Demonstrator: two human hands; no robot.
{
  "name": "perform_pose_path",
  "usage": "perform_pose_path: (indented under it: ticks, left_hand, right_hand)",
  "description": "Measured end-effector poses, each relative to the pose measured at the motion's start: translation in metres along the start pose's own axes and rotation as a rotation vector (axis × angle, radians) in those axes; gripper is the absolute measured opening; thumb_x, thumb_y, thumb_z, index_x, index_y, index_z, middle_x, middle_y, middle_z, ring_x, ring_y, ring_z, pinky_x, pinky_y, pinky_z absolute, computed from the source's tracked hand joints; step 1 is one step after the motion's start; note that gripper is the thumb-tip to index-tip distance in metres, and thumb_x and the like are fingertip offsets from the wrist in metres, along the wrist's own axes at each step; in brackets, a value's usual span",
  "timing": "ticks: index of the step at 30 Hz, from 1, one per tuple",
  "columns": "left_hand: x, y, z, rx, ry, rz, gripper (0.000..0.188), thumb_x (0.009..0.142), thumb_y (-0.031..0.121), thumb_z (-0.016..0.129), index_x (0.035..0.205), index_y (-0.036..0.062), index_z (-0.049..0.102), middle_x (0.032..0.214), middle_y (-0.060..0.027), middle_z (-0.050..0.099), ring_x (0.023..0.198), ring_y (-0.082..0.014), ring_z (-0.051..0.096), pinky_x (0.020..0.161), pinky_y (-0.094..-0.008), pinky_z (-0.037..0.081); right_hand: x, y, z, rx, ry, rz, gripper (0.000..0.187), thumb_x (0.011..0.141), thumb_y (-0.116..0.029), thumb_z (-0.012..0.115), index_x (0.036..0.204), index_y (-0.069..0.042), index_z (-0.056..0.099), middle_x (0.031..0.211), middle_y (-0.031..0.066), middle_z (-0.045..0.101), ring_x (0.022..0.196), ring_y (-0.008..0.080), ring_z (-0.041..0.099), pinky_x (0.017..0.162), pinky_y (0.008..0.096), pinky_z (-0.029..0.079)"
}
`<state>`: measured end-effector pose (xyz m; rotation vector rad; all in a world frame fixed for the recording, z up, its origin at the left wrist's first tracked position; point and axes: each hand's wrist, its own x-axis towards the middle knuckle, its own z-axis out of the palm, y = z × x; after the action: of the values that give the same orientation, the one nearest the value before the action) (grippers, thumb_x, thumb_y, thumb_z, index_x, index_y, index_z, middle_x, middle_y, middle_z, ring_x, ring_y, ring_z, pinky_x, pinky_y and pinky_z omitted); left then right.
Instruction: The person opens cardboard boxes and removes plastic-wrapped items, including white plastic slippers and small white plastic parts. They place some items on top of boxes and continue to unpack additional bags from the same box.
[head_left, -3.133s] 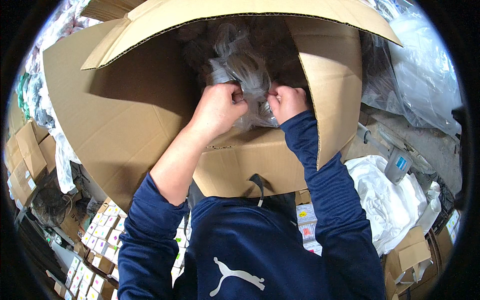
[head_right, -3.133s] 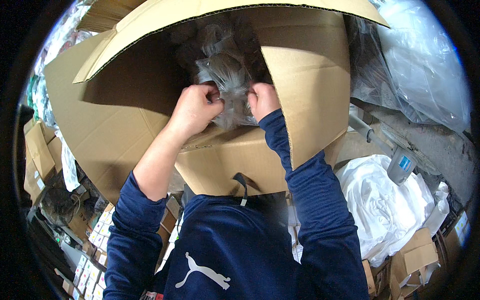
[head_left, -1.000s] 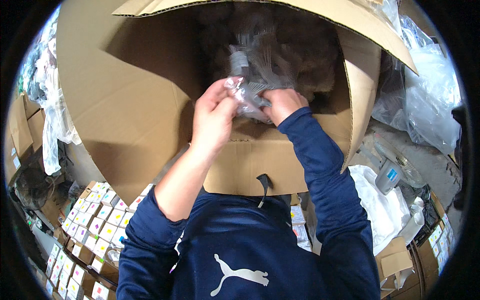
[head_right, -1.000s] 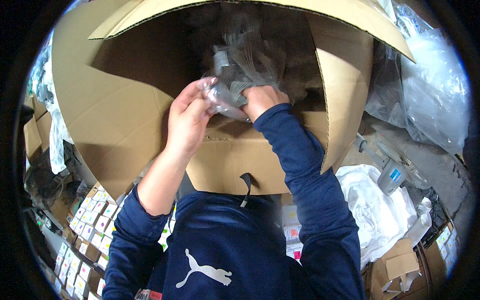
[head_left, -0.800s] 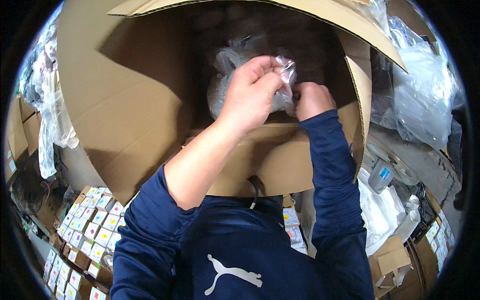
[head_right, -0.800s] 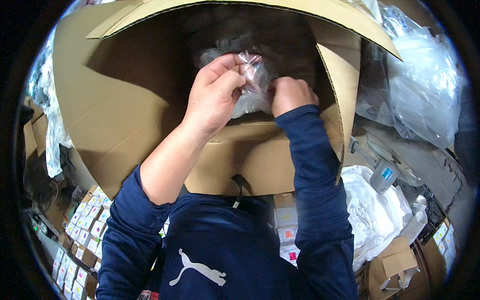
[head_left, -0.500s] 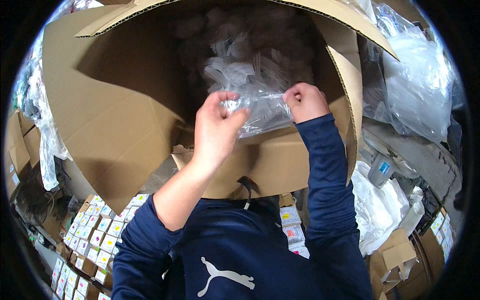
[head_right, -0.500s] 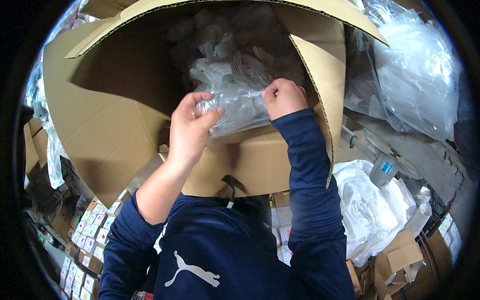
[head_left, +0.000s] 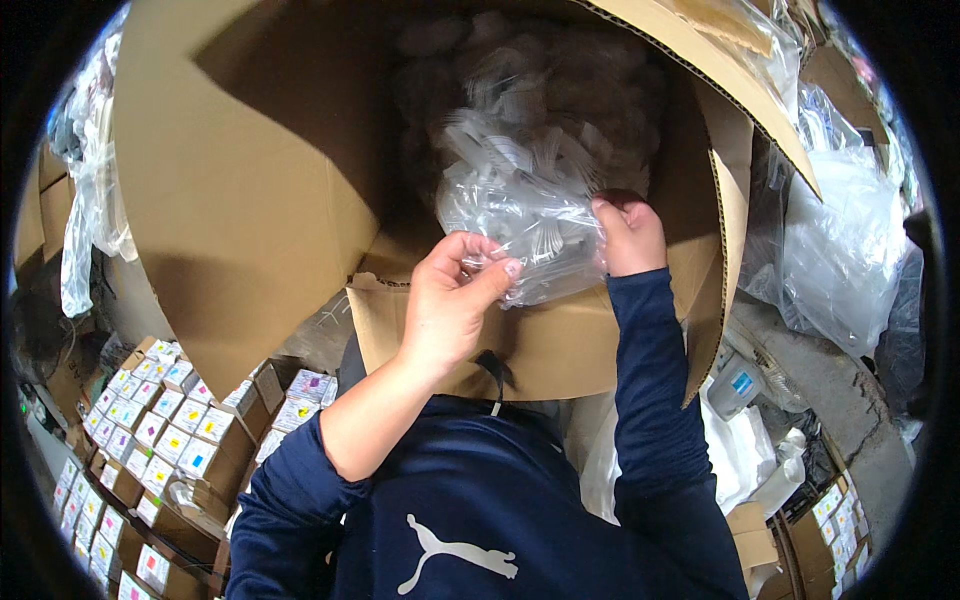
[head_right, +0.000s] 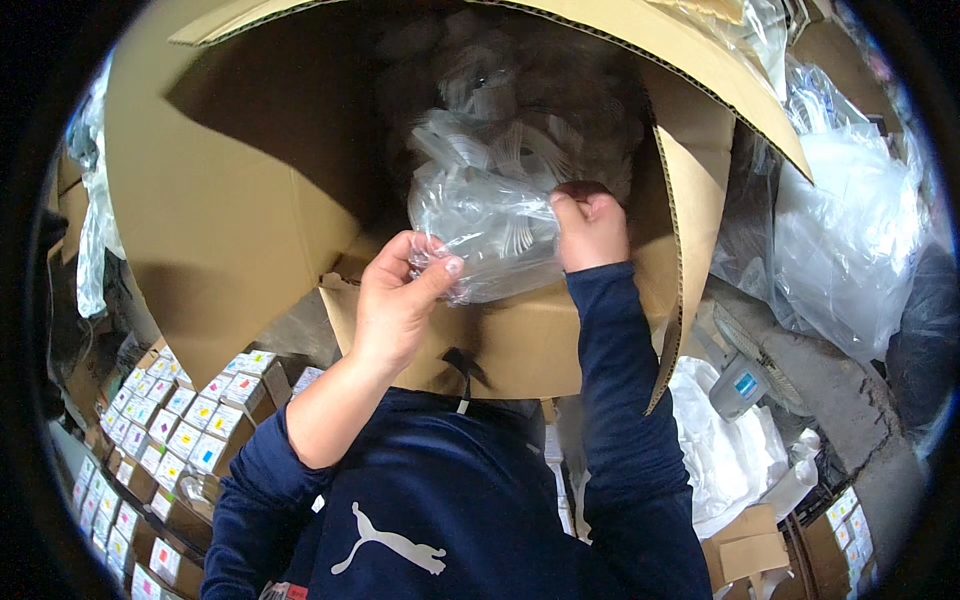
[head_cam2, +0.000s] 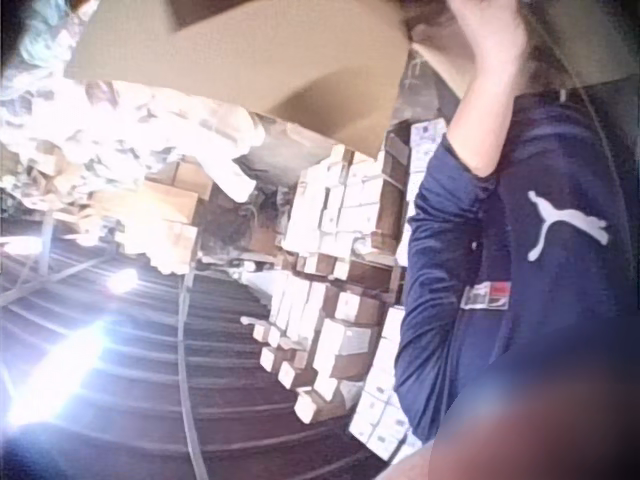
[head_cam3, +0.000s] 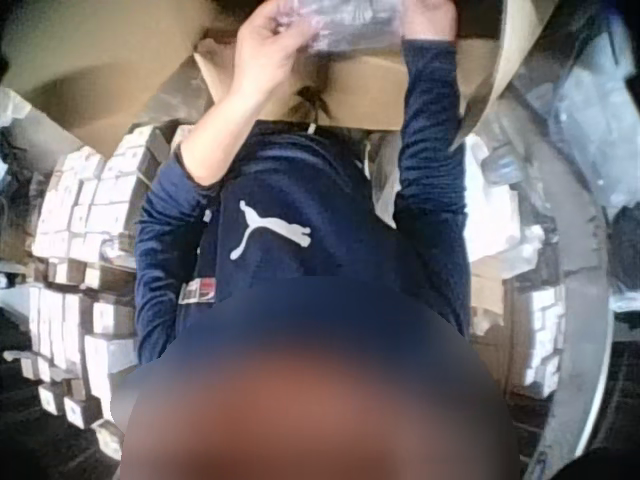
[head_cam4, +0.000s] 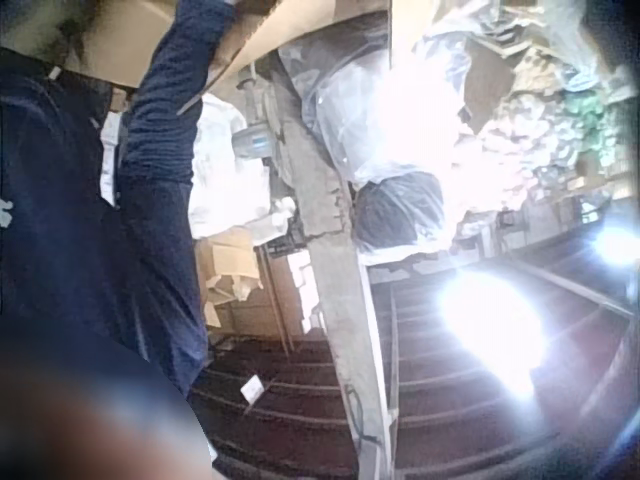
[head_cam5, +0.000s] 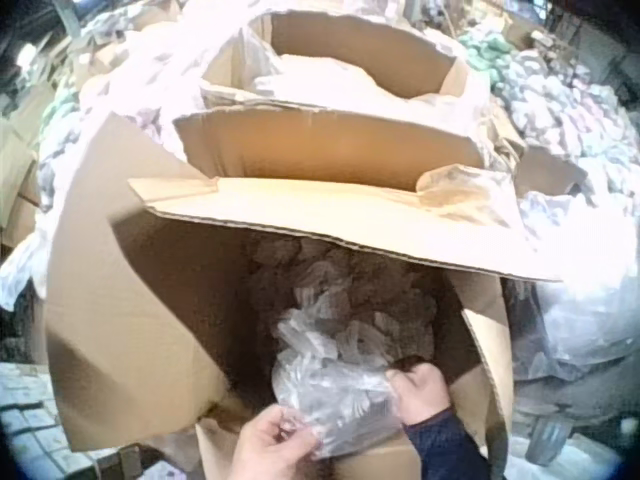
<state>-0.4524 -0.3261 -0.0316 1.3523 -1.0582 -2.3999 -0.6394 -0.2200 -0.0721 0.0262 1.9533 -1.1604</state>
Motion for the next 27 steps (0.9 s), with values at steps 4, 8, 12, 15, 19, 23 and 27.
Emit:
perform_pose_path:
  ticks: [4,8,12,15,19,23,27]
  left_hand:
    - [0.000,-0.008,0.004,0.145,-0.050,0.044,0.017,0.087,0.005,0.071,0.092,0.0065,0.056,0.080,0.0006,0.061,0.073,-0.0069,0.057,0.066,-0.0234,0.048]
    - [0.004,-0.011,0.002,0.557,-0.109,0.132,0.019,0.086,0.006,0.073,0.082,0.0056,0.054,0.076,0.0024,0.059,0.073,-0.0058,0.056,0.066,-0.0244,0.048]
    - [0.003,-0.011,0.000,0.144,-0.270,0.032,0.017,0.088,0.015,0.073,0.087,0.0035,0.060,0.079,-0.0014,0.064,0.074,-0.0061,0.057,0.067,-0.0232,0.046]
    - [0.013,-0.006,-0.009,0.102,-0.183,-0.039,0.025,0.095,0.023,0.063,0.090,-0.0012,0.063,0.079,-0.0044,0.066,0.072,-0.0108,0.063,0.063,-0.0272,0.052]
    - [0.045,-0.003,-0.019,0.694,-0.027,0.294,0.026,0.092,0.020,0.063,0.093,-0.0059,0.063,0.083,-0.0152,0.067,0.079,-0.0252,0.068,0.069,-0.0367,0.055]
    - [0.063,-0.006,-0.021,1.178,-0.146,0.354,0.017,0.085,0.013,0.067,0.095,-0.0004,0.064,0.093,-0.0199,0.063,0.093,-0.0390,0.062,0.083,-0.0442,0.050]
    - [0.066,0.002,-0.020,0.913,-0.039,0.609,0.010,0.083,0.008,0.065,0.090,0.0014,0.062,0.093,-0.0188,0.061,0.092,-0.0420,0.059,0.079,-0.0462,0.049]
  right_hand:
    - [-0.014,-0.007,0.010,-0.598,0.269,-0.708,0.034,0.084,-0.031,0.074,0.078,0.001,0.064,0.063,0.0052,0.059,0.055,0.0126,0.055,0.053,0.0311,0.044]
    - [-0.039,-0.020,0.020,-0.441,-0.321,-0.136,0.029,0.086,-0.026,0.074,0.077,0.000,0.067,0.072,-0.0014,0.063,0.062,0.0078,0.053,0.061,0.0268,0.045]
    - [-0.045,-0.029,0.021,-0.264,-0.238,0.078,0.022,0.089,-0.023,0.069,0.088,0.000,0.067,0.074,0.0010,0.065,0.064,0.0103,0.059,0.057,0.0252,0.049]
    - [-0.040,-0.028,0.016,-0.003,-0.124,0.124,0.018,0.095,-0.019,0.062,0.100,-0.001,0.060,0.084,0.0067,0.066,0.067,0.0138,0.062,0.060,0.0297,0.054]
    - [-0.036,-0.027,0.005,0.280,-0.076,0.128,0.015,0.098,-0.018,0.057,0.099,-0.003,0.056,0.083,0.0092,0.064,0.072,0.0230,0.066,0.066,0.0409,0.059]
    - [-0.036,-0.032,0.003,0.495,-0.087,0.025,0.016,0.098,-0.020,0.058,0.098,-0.005,0.054,0.079,0.0082,0.062,0.069,0.0244,0.065,0.059,0.0388,0.055]
    - [-0.038,-0.038,0.010,0.563,-0.001,-0.072,0.017,0.099,-0.024,0.055,0.093,-0.008,0.055,0.079,0.0057,0.062,0.063,0.0180,0.058,0.052,0.0322,0.046]
